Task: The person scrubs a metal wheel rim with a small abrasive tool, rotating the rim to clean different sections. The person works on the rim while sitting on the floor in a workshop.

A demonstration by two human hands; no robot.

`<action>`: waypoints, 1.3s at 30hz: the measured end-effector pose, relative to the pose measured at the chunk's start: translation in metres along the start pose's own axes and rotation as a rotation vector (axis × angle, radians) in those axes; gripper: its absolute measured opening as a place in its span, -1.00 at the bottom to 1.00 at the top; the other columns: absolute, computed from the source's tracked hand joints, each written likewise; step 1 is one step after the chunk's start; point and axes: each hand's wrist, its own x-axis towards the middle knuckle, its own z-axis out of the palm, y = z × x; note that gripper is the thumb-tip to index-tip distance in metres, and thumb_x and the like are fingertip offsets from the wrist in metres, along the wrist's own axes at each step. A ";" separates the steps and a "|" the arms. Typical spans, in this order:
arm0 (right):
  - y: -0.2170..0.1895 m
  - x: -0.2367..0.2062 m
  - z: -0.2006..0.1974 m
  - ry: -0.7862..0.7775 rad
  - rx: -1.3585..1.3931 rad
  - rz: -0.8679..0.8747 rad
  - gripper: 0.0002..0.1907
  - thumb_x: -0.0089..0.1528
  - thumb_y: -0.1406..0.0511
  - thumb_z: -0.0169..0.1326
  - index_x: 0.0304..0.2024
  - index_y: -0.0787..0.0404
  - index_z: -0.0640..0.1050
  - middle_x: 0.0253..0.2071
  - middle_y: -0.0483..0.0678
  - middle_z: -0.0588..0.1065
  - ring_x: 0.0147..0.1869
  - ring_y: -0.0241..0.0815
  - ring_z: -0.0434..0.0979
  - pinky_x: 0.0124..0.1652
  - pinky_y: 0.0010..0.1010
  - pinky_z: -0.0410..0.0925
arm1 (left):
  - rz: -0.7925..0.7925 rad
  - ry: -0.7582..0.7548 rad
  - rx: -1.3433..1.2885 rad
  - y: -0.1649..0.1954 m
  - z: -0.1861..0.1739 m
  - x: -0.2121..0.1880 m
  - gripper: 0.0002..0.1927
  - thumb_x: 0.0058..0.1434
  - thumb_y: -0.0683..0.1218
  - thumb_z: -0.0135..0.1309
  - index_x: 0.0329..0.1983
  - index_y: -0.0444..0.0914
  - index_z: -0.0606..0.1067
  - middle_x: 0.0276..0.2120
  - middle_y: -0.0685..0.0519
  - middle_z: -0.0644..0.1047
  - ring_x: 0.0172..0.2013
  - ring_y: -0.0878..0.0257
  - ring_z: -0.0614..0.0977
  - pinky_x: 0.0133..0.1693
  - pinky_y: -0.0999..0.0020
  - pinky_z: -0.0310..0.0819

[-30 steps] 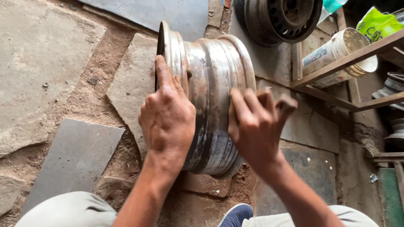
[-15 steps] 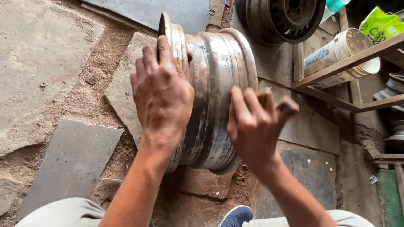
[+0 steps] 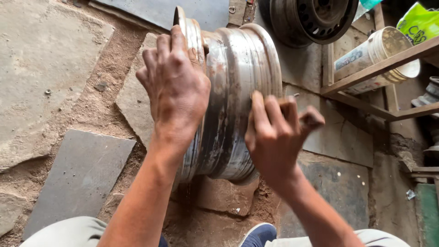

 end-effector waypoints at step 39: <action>0.062 0.159 0.094 -0.347 0.242 -0.342 -0.85 0.16 0.45 0.04 -0.29 0.25 0.64 -0.09 0.17 0.59 0.09 0.18 0.56 0.09 0.04 0.43 | -0.230 -0.018 -0.308 0.009 -0.001 0.014 -0.39 0.22 -0.24 0.13 0.34 -0.48 0.31 0.01 -0.20 0.58 0.03 -0.02 0.54 0.06 0.05 0.38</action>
